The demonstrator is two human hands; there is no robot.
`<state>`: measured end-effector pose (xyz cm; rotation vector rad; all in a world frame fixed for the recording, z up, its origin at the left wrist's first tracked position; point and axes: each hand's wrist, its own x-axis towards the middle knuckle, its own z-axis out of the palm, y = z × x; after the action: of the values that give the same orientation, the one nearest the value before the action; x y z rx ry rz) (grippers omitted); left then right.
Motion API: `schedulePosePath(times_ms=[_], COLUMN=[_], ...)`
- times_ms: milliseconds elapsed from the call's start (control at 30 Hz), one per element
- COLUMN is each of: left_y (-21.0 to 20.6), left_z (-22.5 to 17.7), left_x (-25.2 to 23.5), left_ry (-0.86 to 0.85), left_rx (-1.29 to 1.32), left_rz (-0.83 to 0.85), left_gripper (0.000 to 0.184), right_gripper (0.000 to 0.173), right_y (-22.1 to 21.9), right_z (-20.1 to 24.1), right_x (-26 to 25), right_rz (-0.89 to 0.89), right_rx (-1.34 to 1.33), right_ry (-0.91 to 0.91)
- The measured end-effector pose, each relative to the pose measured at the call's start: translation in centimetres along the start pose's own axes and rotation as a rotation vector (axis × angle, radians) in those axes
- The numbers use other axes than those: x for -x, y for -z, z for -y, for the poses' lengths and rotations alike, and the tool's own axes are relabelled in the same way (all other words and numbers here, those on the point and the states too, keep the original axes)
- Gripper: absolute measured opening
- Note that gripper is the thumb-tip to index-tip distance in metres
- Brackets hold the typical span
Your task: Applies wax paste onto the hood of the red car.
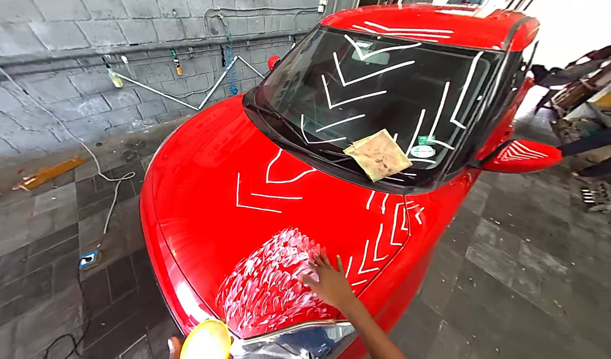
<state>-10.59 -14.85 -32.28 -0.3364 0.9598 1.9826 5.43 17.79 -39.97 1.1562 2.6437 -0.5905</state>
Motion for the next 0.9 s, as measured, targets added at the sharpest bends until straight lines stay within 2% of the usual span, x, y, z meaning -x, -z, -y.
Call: schedulePosePath(times_ms=[67, 100, 200, 267, 367, 467, 500, 567, 600, 633, 700, 733, 800, 867, 900], left_y=[-0.4, -0.6, -1.2, -1.4, -1.3, -1.4, -1.5, -1.5, -1.6, -1.6, -1.6, -1.5, -1.3, -1.5, -1.6], left_z=[0.0, 0.1, 0.1, 0.3, 0.4, 0.2, 0.1, 0.0, -0.1, -0.1, -0.2, -0.2, 0.0, 0.4, 0.7], left_x=[-0.1, -0.2, -0.1, 0.0, -0.3, -0.4, -0.4, -0.5, -0.6, -0.7, -0.9, -0.9, -0.8, -1.0, -1.0], left_ry=[0.014, 0.019, 0.044, 0.053, 0.062, 0.076, 0.074, 0.059, 0.055, 0.054, 0.059, 0.063, 0.070, 0.081, 0.092], left_rx=[0.014, 0.022, 0.044, 0.037, 0.053, 0.051, 0.047, 0.047, 0.045, 0.048, 0.039, 0.032, 0.031, 0.043, 0.039], left_rz=[0.028, 0.036, 0.075, 0.097, 0.106, 0.105, 0.104, 0.112, 0.123, 0.132, 0.137, 0.134, 0.110, 0.091, 0.085], left_gripper=[0.076, 0.075, 0.077, 0.078, 0.078, 0.079, 0.079, 0.080, 0.080, 0.080, 0.080, 0.079, 0.079, 0.079, 0.079], right_gripper=[0.092, 0.093, 0.111, 0.101, 0.092, 0.103, 0.097, 0.086, 0.086, 0.090, 0.103, 0.099, 0.087, 0.093, 0.100], right_y=[0.0, -1.0, -2.8, -0.7, -2.0, -3.3, -2.5, -1.5, -1.9, -2.8, -4.0, -3.8, -3.3, -4.1, -5.0], right_z=[-0.8, -1.5, -2.2, -1.8, -3.2, -4.1, -4.1, -4.5, -5.2, -5.9, -6.7, -6.6, -6.5, -6.9, -7.3], right_x=[0.5, 0.6, 2.2, 3.1, 3.6, 4.7, 5.1, 5.8, 6.1, 6.4, 7.6, 8.3, 9.3, 9.2, 9.0], right_rz=[-0.141, -0.192, -0.099, -0.026, -0.238, -0.122, -0.109, -0.206, -0.270, -0.285, -0.205, -0.176, -0.266, -0.374, -0.353], right_rx=[0.002, 0.046, 0.108, 0.078, 0.099, 0.140, 0.136, 0.111, 0.112, 0.120, 0.144, 0.141, 0.122, 0.134, 0.150], right_ry=[-0.067, -0.076, -0.020, -0.057, -0.124, -0.087, -0.093, -0.158, -0.188, -0.192, -0.156, -0.153, -0.190, -0.238, -0.230])
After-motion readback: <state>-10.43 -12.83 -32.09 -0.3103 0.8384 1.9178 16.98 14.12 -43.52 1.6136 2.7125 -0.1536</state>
